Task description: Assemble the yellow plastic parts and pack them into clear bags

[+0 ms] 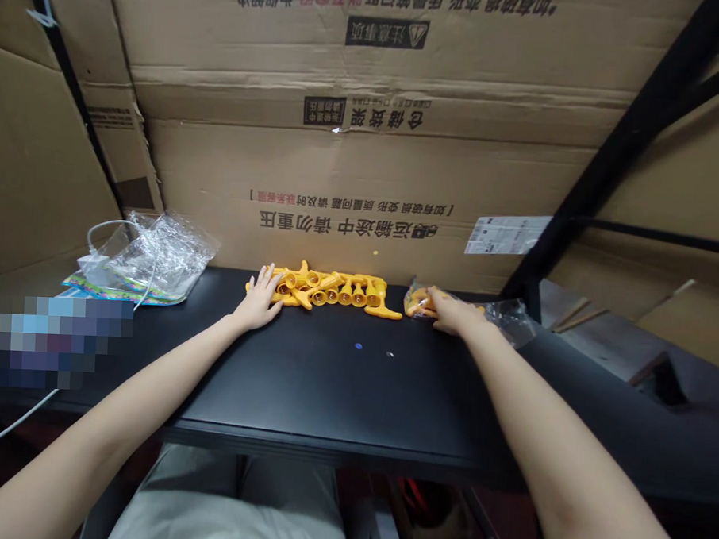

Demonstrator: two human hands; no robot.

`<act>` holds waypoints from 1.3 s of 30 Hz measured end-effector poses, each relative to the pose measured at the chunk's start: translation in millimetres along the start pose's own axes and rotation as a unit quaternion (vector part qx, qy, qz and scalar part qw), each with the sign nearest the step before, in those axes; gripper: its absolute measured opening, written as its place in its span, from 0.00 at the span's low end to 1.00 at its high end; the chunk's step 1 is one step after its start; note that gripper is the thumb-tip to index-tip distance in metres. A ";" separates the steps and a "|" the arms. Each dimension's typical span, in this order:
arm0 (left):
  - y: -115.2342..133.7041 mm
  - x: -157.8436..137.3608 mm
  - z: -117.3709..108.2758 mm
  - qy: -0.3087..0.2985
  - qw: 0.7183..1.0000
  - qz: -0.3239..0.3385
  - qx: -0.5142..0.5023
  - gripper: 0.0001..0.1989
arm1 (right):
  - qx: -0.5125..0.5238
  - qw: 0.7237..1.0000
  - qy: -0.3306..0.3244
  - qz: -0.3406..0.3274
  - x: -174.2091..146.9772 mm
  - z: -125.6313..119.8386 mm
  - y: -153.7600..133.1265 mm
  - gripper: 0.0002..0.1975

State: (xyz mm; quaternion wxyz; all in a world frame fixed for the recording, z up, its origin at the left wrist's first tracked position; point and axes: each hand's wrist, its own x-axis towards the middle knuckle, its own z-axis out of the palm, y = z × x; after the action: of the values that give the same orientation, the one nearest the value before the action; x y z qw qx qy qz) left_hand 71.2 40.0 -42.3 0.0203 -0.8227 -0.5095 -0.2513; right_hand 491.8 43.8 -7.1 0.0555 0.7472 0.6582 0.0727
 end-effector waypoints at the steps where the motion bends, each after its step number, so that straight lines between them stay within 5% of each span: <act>1: 0.2 -0.2 -0.4 -0.002 1.000 0.002 -0.002 0.33 | -0.006 1.000 -0.019 0.008 0.2 -1.9 -2.8 0.41; 4: 1.6 -0.8 -2.4 -0.010 1.000 0.002 -0.006 0.33 | -0.019 0.999 -0.035 0.036 -1.9 -7.1 -11.8 0.40; 12: 3.9 -1.1 -5.6 -0.021 1.000 -0.003 -0.012 0.34 | -0.026 0.995 0.094 0.016 -16.7 -6.3 -17.2 0.20; 20: 3.7 -1.2 -5.4 -0.023 1.000 0.001 -0.015 0.34 | 0.104 0.978 0.177 0.045 -24.4 -17.4 -28.9 0.17; 24: 4.0 -0.8 -5.6 -0.029 1.000 -0.002 -0.012 0.34 | 0.218 0.937 0.271 0.029 -21.9 -23.9 -46.1 0.17; 29: 4.5 0.0 -6.1 -0.030 0.999 -0.001 -0.019 0.33 | 0.410 0.835 0.362 0.055 -9.4 -38.5 -87.6 0.18; 33: 3.5 -0.3 -6.9 -0.030 0.999 -0.001 -0.030 0.33 | 0.458 0.800 0.383 -0.054 -1.2 -46.5 -135.5 0.18; 39: 2.4 3.3 -5.4 -0.005 0.996 -0.028 -0.086 0.34 | 0.329 0.793 0.404 -0.315 -3.2 -41.5 -189.7 0.22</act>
State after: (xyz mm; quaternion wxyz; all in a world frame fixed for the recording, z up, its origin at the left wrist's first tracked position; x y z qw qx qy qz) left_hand 72.2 40.0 -35.6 -0.0601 -0.8083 -0.5086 -0.2905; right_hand 298.7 64.3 -0.3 -0.4452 0.3741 0.8039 0.1252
